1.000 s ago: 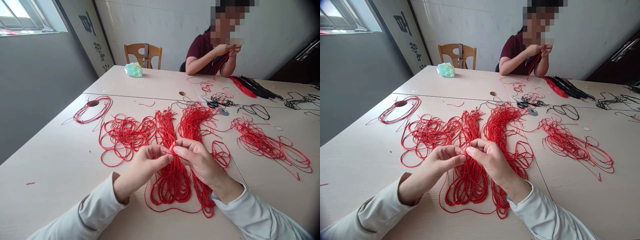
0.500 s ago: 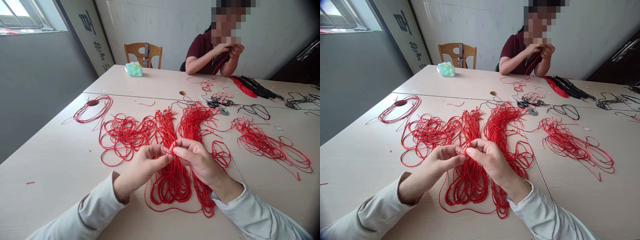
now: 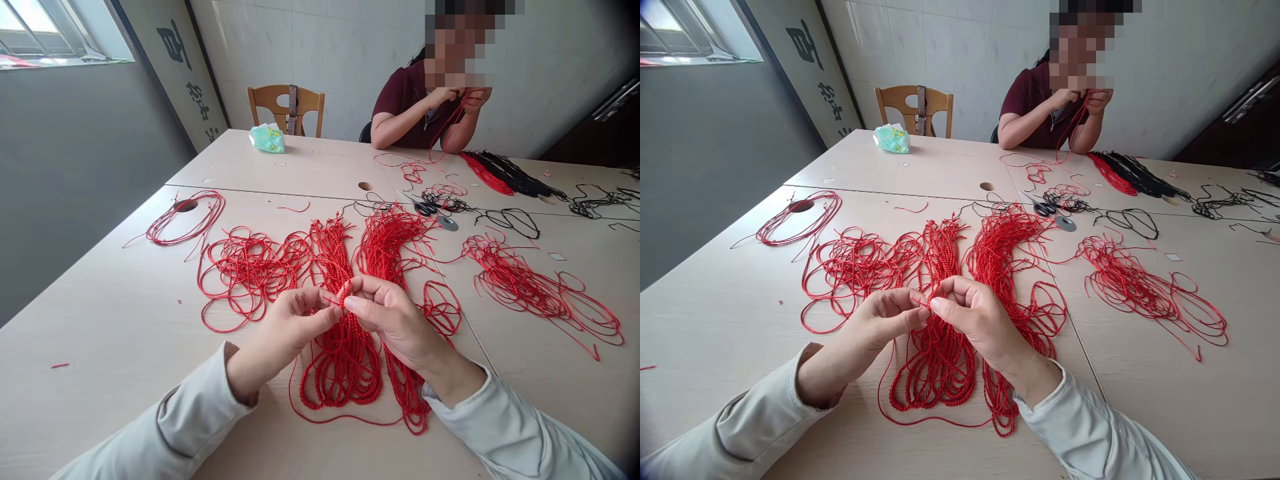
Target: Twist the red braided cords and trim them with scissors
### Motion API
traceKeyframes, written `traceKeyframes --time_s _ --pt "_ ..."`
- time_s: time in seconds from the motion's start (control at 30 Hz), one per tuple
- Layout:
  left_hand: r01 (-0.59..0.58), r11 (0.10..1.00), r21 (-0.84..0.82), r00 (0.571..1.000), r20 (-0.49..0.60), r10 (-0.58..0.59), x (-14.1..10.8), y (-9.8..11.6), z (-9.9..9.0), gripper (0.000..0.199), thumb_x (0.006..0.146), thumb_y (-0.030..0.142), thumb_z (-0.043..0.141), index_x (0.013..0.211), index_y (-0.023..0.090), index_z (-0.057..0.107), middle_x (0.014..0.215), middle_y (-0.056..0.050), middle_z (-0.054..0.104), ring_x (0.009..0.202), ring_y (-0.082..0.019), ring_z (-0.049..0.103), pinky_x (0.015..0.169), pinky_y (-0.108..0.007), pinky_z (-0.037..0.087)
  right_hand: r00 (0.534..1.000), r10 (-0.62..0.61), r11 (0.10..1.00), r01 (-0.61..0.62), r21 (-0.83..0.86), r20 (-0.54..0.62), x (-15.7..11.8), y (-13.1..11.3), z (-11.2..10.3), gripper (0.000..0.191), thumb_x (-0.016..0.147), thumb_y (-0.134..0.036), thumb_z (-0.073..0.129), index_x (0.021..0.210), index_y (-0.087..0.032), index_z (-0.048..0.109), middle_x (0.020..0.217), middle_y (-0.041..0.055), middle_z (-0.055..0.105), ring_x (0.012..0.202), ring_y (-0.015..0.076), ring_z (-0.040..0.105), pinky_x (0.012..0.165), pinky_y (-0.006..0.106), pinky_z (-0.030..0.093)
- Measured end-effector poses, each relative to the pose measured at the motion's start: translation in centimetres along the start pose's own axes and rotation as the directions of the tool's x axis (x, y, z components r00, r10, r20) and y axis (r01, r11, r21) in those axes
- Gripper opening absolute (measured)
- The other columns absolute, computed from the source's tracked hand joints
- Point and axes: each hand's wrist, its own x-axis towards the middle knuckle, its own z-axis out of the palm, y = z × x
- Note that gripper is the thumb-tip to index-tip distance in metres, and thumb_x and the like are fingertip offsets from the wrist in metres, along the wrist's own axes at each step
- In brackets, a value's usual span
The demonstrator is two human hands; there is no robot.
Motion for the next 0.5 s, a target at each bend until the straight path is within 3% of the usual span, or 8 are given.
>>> traceKeyframes --time_s 0.23,0.5 --pt "-0.028 0.997 0.067 0.999 -0.038 0.031 0.15 -0.02 -0.10 0.023 0.080 0.037 0.070 0.084 0.016 0.063 0.073 0.001 0.059 0.066 -0.011 0.049 0.064 -0.024 0.038 0.996 -0.080 0.974 0.073 -0.216 -0.025 -0.03 0.06 0.03 0.012 0.085 -0.027 0.063 0.090 -0.017 0.058 0.061 -0.0077 0.041 0.055 0.0078 0.034 0.052 0.022 0.029" --pt "-0.155 0.908 0.390 0.977 -0.073 0.199 -0.14 0.23 -0.02 0.026 0.090 0.038 0.055 0.077 0.016 0.063 0.068 0.000 0.059 0.063 -0.014 0.051 0.060 -0.027 0.038 0.988 -0.144 0.888 0.105 -0.448 -0.055 -0.26 -0.66 0.18 0.012 0.083 -0.026 0.064 0.088 -0.018 0.057 0.059 -0.0089 0.034 0.052 0.0077 0.031 0.048 0.022 0.028"
